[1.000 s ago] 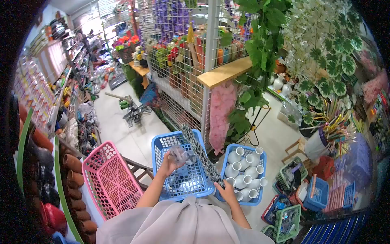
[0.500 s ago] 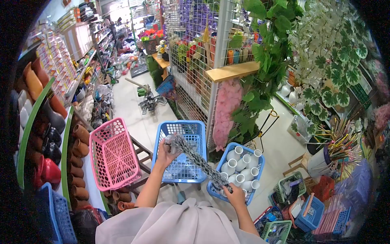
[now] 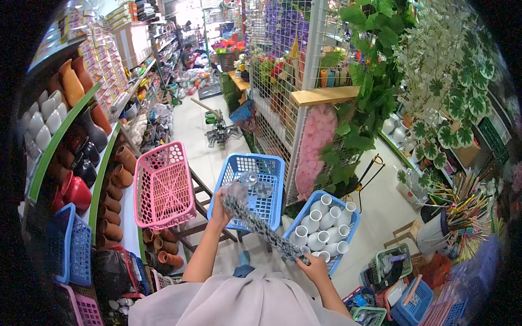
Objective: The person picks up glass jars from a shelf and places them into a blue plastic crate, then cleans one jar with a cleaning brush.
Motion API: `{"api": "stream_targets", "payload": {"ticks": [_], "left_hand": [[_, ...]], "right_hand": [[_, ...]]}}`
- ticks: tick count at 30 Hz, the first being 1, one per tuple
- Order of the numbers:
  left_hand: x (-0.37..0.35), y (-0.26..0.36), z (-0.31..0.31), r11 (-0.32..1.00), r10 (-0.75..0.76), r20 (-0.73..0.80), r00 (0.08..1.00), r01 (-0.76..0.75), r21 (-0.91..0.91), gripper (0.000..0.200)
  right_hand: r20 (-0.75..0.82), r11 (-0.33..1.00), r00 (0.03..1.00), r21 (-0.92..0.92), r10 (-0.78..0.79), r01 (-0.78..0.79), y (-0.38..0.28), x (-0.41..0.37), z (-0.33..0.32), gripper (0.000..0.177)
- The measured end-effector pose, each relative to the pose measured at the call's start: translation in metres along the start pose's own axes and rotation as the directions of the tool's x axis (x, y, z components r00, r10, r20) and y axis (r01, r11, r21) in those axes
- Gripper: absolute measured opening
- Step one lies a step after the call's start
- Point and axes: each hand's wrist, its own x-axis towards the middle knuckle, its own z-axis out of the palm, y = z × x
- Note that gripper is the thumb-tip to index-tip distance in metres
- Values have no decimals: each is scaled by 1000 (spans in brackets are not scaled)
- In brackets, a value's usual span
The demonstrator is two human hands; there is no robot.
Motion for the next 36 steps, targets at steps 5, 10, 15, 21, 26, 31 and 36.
{"api": "stream_targets", "payload": {"ticks": [5, 10, 15, 21, 26, 31, 36], "left_hand": [[-15, 12, 14, 999, -36, 6, 999, 35, 28, 64], [-14, 8, 23, 987, 1, 31, 1000, -6, 158, 66], [-18, 12, 22, 999, 9, 121, 993, -14, 42, 68], [-23, 10, 26, 990, 41, 103, 994, -54, 134, 74], [-38, 33, 23, 973, 74, 79, 994, -89, 213, 75], [-37, 28, 13, 936, 101, 60, 993, -115, 334, 77], [-44, 32, 13, 926, 113, 5, 994, -107, 363, 78]], "right_hand": [[-21, 996, 998, 68, 62, -60, 16, 14, -18, 43], [31, 994, 997, 94, -64, 61, 14, 5, -9, 39], [62, 998, 996, -20, 61, -60, 14, 5, -31, 39], [-83, 999, 996, 34, -26, 28, 10, -6, -8, 43], [-15, 999, 1000, 46, -24, 25, 31, 0, -13, 41], [-70, 994, 997, 111, 30, -23, -5, 6, -25, 36], [-83, 980, 993, 185, 84, -68, 1, -2, -16, 33]]}}
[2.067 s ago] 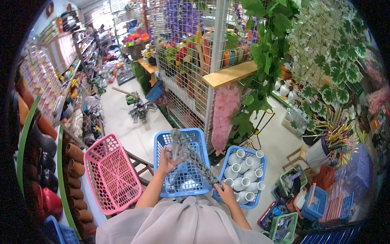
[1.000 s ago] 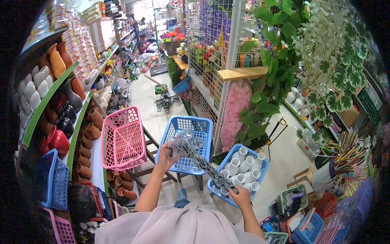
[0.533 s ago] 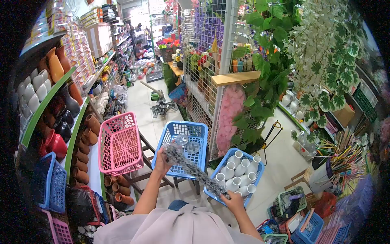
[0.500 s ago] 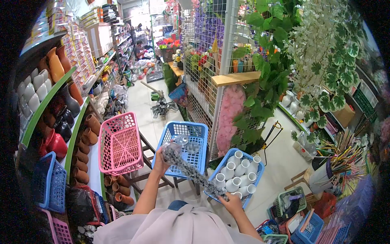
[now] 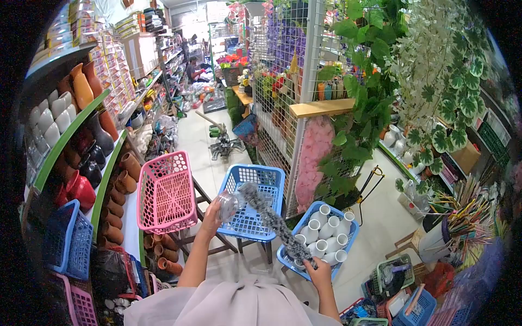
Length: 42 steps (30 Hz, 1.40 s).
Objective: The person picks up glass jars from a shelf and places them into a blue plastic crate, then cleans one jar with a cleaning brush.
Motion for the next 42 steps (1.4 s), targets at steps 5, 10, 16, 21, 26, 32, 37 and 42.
{"api": "stream_targets", "payload": {"ticks": [5, 10, 16, 21, 26, 32, 37, 42], "left_hand": [[2, -17, -20, 983, 35, 97, 995, -52, 178, 70], [-18, 7, -1, 978, -24, 128, 992, -3, 209, 91], [-25, 16, 5, 970, -3, 205, 979, -46, 239, 110], [-23, 7, 12, 994, 50, 252, 966, -25, -102, 105], [-14, -8, 14, 837, 25, 210, 977, 94, -538, 74], [-6, -41, -1, 570, -58, -50, 997, -8, -821, 62], [-1, -42, 4, 519, 59, -161, 985, -168, -838, 61], [4, -50, 10, 618, -18, -124, 992, -87, -781, 64]], "right_hand": [[-2, 991, 991, 14, -134, 134, -2, -8, -8, 34], [76, 999, 996, -3, -42, 42, -10, -5, -19, 35], [84, 998, 996, -63, -13, 19, 3, -10, -21, 35], [38, 999, 999, -39, -17, 18, 16, -18, -20, 35], [128, 996, 989, 25, 77, -81, 13, -26, -15, 36], [150, 999, 989, 31, 19, -24, 0, -34, -6, 38], [139, 999, 990, -13, -31, 34, 15, -36, 8, 39], [24, 1000, 999, 7, 26, -26, 9, -27, 18, 38]]}}
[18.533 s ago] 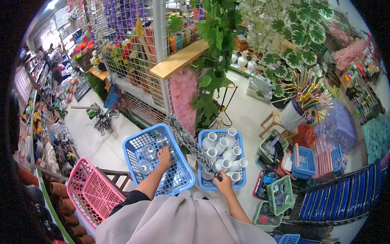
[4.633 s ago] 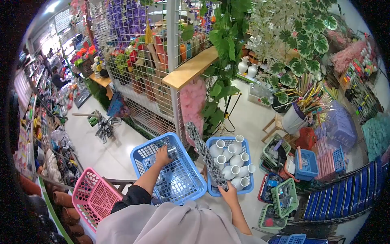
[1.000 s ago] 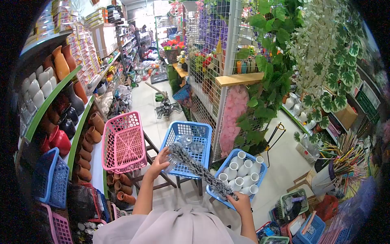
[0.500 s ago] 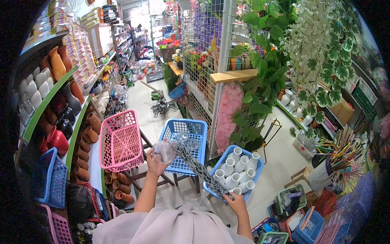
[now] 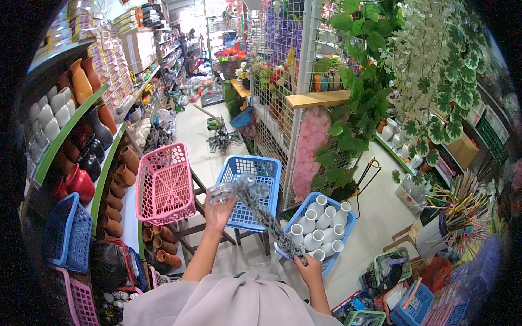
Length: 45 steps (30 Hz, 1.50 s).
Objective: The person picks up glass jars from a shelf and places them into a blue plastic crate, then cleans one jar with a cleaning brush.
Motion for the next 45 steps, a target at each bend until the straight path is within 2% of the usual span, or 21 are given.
{"api": "stream_targets", "payload": {"ticks": [3, 5, 9, 12, 15, 16, 19, 21, 22, 24, 27, 29, 30, 32, 33, 34, 35, 42, 43, 44, 45], "left_hand": [[1, -6, -6, 998, 47, -14, 999, -46, 44, 61], [0, -6, -8, 988, 52, 24, 998, -55, 141, 60], [5, -8, -21, 976, -8, 75, 997, -9, 220, 58], [0, -7, -18, 961, -31, 88, 996, 5, 278, 59], [-6, -11, -13, 905, 41, 86, 995, -74, 420, 60], [-6, -10, -13, 905, 45, 85, 995, -77, 419, 60], [-10, -11, -3, 915, -40, 75, 996, 7, 404, 66], [-15, -15, 16, 938, -1, -55, 998, 20, 345, 74], [-7, -13, -1, 949, -149, -83, 985, 166, 269, 81], [-7, -17, -1, 959, -154, -75, 985, 167, 228, 83], [-20, -23, 29, 970, -89, -76, 993, 104, 221, 87], [-17, -23, 26, 988, -111, -70, 991, 118, 103, 87], [-15, -21, 25, 981, -192, -55, 980, 192, -6, 86], [-15, -23, 20, 977, -214, -67, 975, 212, -38, 85], [-15, -24, 21, 970, -237, -74, 969, 232, -68, 84], [-18, -25, 18, 980, -201, 77, 977, 201, 15, 83], [-15, -24, 18, 953, -284, -102, 953, 269, -138, 83], [-24, -16, 9, 960, -249, 40, 968, 252, -121, 72], [-26, -13, 8, 962, -243, 63, 968, 249, -111, 69], [-26, -10, 8, 968, -233, -13, 972, 230, -95, 69], [-28, -6, 10, 971, -221, -15, 975, 218, -95, 69]], "right_hand": [[-27, 1000, 999, -6, -26, 26, 1, 2, 4, 37], [-13, 996, 997, -51, -74, 73, 0, 4, 2, 27], [-72, 998, 996, -30, -53, 51, -7, 6, -3, 27], [57, 981, 995, -174, -79, 88, -15, 5, -11, 29], [-55, 994, 996, -96, -64, 59, -11, 6, -7, 36], [-94, 988, 987, -87, -134, 126, -17, 4, -7, 33], [-100, 964, 963, -113, -251, 240, -14, 6, -5, 31], [-64, 946, 952, -147, -300, 288, -14, 7, -3, 32], [-91, 969, 971, -138, -219, 206, -19, 9, -1, 32], [-115, 984, 983, -127, -140, 125, -25, 12, 1, 32], [-62, 961, 969, -155, -239, 228, -26, 13, 4, 32], [-96, 968, 966, -106, -238, 228, -19, 16, 8, 31], [-93, 968, 967, -106, -238, 228, -23, 18, 7, 31], [-129, 989, 989, -138, -75, 57, -33, 21, 7, 31], [-128, 989, 989, -137, -74, 56, -32, 20, 7, 31], [-69, 972, 979, -150, -191, 180, -29, 20, 6, 31], [-9, 941, 952, -156, -306, 301, -27, 19, 6, 32], [-62, 962, 978, -203, -199, 183, -35, 31, 11, 31], [-19, 947, 960, -170, -280, 273, -32, 32, 13, 30], [21, 923, 932, -132, -361, 361, -30, 33, 16, 30], [30, 920, 929, -127, -369, 370, -28, 37, 21, 30]]}}
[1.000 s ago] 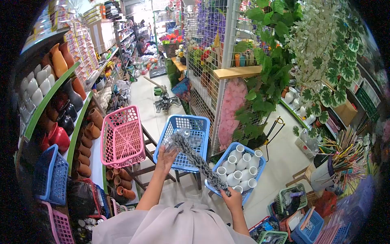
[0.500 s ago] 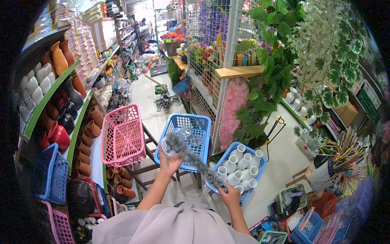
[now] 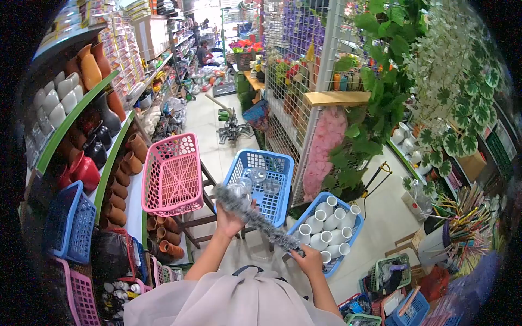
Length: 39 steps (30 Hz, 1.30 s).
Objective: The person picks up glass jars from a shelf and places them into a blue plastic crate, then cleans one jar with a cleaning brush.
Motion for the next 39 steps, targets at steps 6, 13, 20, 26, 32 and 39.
{"api": "stream_targets", "payload": {"ticks": [6, 13, 20, 26, 32, 39], "left_hand": [[-9, 10, -4, 998, 40, -129, 991, -32, 62, 77], [-5, 34, -8, 1000, 29, -63, 998, -29, -11, 57], [17, 74, -15, 989, 10, 54, 998, -2, -148, 60], [31, 115, -11, 994, 106, -135, 985, -100, 46, 65], [31, 162, -8, 967, 245, -85, 966, -237, 95, 79], [-12, 184, -2, 931, 365, -112, 924, -362, 48, 72]], "right_hand": [[75, 998, 995, -2, -67, 67, -12, 16, 13, 28], [133, 997, 988, 20, 75, -78, -22, 50, 28, 36], [122, 979, 979, 95, 165, -178, -31, 90, 62, 39], [137, 990, 981, 16, 137, -140, -40, 140, 86, 41], [56, 966, 968, -100, 246, -240, -7, 178, 128, 39], [223, 940, 939, -278, 262, -197, 23, 184, 167, 56]]}}
